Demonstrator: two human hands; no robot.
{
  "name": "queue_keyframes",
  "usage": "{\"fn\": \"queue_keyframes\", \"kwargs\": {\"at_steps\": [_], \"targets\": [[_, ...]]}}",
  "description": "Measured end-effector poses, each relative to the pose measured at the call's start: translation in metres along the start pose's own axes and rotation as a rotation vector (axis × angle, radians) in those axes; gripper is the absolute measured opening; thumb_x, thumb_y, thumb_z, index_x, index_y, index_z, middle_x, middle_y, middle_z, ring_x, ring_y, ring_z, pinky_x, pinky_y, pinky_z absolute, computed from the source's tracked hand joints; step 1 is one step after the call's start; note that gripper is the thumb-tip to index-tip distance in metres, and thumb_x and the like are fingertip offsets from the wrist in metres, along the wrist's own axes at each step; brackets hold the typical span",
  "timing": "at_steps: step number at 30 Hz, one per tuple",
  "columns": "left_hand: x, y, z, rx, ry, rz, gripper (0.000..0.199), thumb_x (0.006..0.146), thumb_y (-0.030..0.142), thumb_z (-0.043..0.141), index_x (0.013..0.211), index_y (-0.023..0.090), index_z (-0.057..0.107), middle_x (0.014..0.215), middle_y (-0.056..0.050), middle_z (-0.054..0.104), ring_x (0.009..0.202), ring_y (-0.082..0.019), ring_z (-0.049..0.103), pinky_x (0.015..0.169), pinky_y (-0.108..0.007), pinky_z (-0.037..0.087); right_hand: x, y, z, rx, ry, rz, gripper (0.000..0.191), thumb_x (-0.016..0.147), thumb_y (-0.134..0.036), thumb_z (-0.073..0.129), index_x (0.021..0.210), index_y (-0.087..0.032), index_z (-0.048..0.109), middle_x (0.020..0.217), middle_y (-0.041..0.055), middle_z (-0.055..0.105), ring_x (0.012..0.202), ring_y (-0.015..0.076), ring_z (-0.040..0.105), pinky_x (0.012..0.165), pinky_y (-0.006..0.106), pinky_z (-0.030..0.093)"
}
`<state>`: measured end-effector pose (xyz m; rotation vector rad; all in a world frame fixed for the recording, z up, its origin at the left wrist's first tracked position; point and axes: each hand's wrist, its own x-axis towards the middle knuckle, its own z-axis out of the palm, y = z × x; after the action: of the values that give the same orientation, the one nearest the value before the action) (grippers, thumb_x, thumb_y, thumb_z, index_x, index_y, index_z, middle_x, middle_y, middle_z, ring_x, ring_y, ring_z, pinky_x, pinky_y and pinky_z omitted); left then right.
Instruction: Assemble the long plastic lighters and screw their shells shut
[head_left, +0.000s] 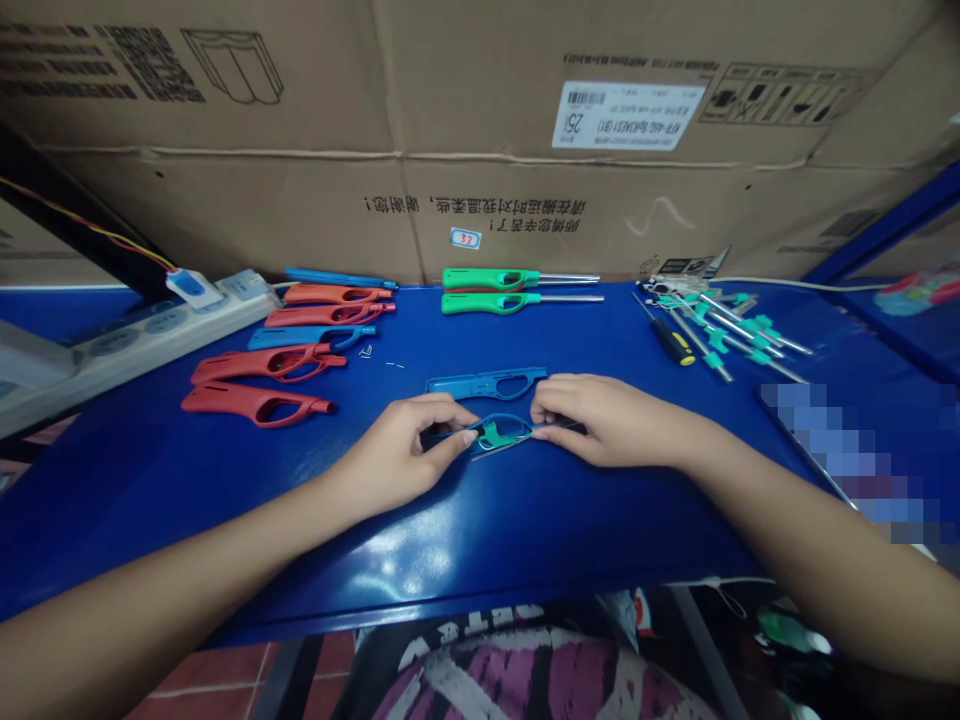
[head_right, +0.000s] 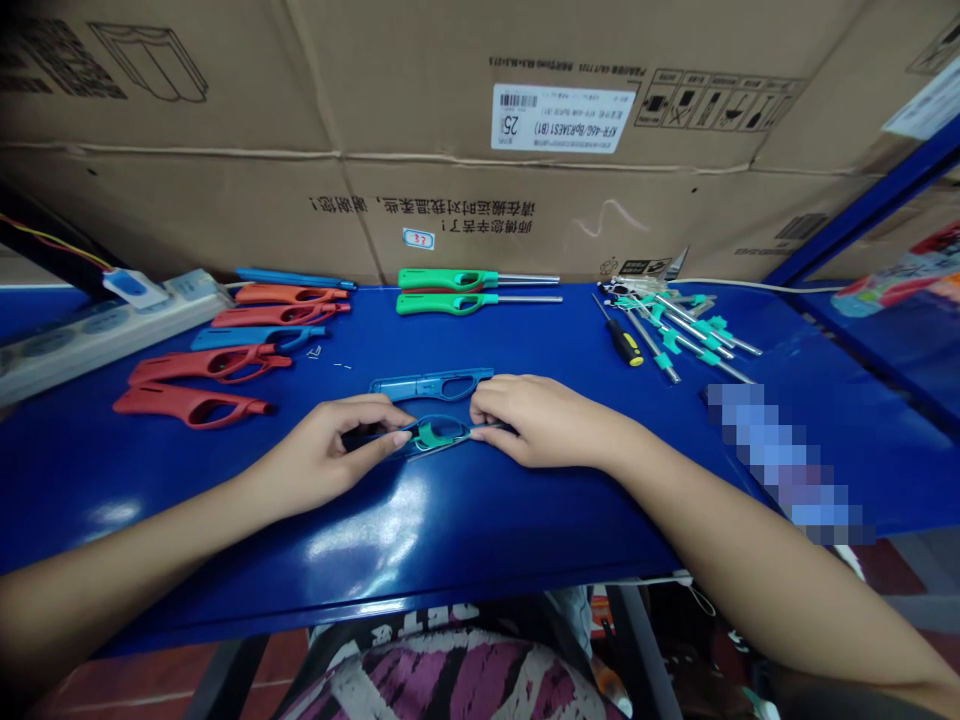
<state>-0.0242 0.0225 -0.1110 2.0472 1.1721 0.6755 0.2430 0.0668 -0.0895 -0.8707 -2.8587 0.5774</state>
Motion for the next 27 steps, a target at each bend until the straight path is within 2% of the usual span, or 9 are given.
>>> {"fn": "queue_keyframes", "kwargs": {"at_steps": [7, 11, 15, 21, 27], "targets": [[-0.002, 0.001, 0.000, 0.208, -0.012, 0.138, 0.034, 0.103, 0.031, 0.045, 0.125, 0.022, 0.069, 0.097, -0.006, 0.063, 0.091, -0.019, 0.062, 0.087, -0.034, 0.052, -0.004, -0.004, -0.008, -0.069, -0.057, 0.101, 0.010, 0.096, -0.027, 0.055, 0.093, -0.019, 0.060, 0.093, 0.0055, 0.067, 0.082, 0.0198, 0.060, 0.070, 0.030, 0.040], [-0.003, 0.002, 0.000, 0.343, -0.025, 0.212, 0.038, 0.101, 0.033, 0.051, 0.134, 0.020, 0.062, 0.112, -0.010, 0.060, 0.105, -0.023, 0.058, 0.098, -0.040, 0.049, -0.008, 0.002, -0.014, -0.012, -0.074, 0.139, 0.009, 0.094, -0.026, 0.058, 0.090, -0.019, 0.062, 0.091, 0.0036, 0.069, 0.080, 0.0179, 0.060, 0.068, 0.028, 0.039], [-0.006, 0.002, -0.001, 0.411, -0.052, 0.246, 0.046, 0.099, 0.033, 0.054, 0.143, 0.020, 0.054, 0.122, -0.012, 0.058, 0.114, -0.026, 0.055, 0.102, -0.044, 0.048, -0.012, 0.010, -0.022, 0.079, -0.119, 0.127, 0.011, 0.095, -0.024, 0.057, 0.088, -0.018, 0.064, 0.092, 0.0038, 0.070, 0.081, 0.0166, 0.060, 0.069, 0.027, 0.040], [-0.006, 0.000, -0.003, 0.440, -0.072, 0.276, 0.043, 0.100, 0.023, 0.048, 0.143, 0.022, 0.054, 0.125, -0.012, 0.059, 0.115, -0.027, 0.054, 0.103, -0.047, 0.047, -0.013, 0.014, -0.027, 0.156, -0.151, 0.143, 0.016, 0.095, -0.026, 0.059, 0.084, -0.016, 0.065, 0.083, 0.0022, 0.068, 0.070, 0.0127, 0.056, 0.063, 0.025, 0.038], [-0.005, -0.001, -0.003, 0.425, -0.046, 0.275, 0.041, 0.099, 0.023, 0.048, 0.139, 0.024, 0.058, 0.122, -0.012, 0.059, 0.112, -0.027, 0.055, 0.099, -0.045, 0.049, -0.011, 0.019, -0.026, 0.205, -0.139, 0.137, 0.020, 0.093, -0.033, 0.062, 0.083, -0.016, 0.065, 0.076, 0.0006, 0.064, 0.065, 0.0114, 0.053, 0.059, 0.024, 0.038]]}}
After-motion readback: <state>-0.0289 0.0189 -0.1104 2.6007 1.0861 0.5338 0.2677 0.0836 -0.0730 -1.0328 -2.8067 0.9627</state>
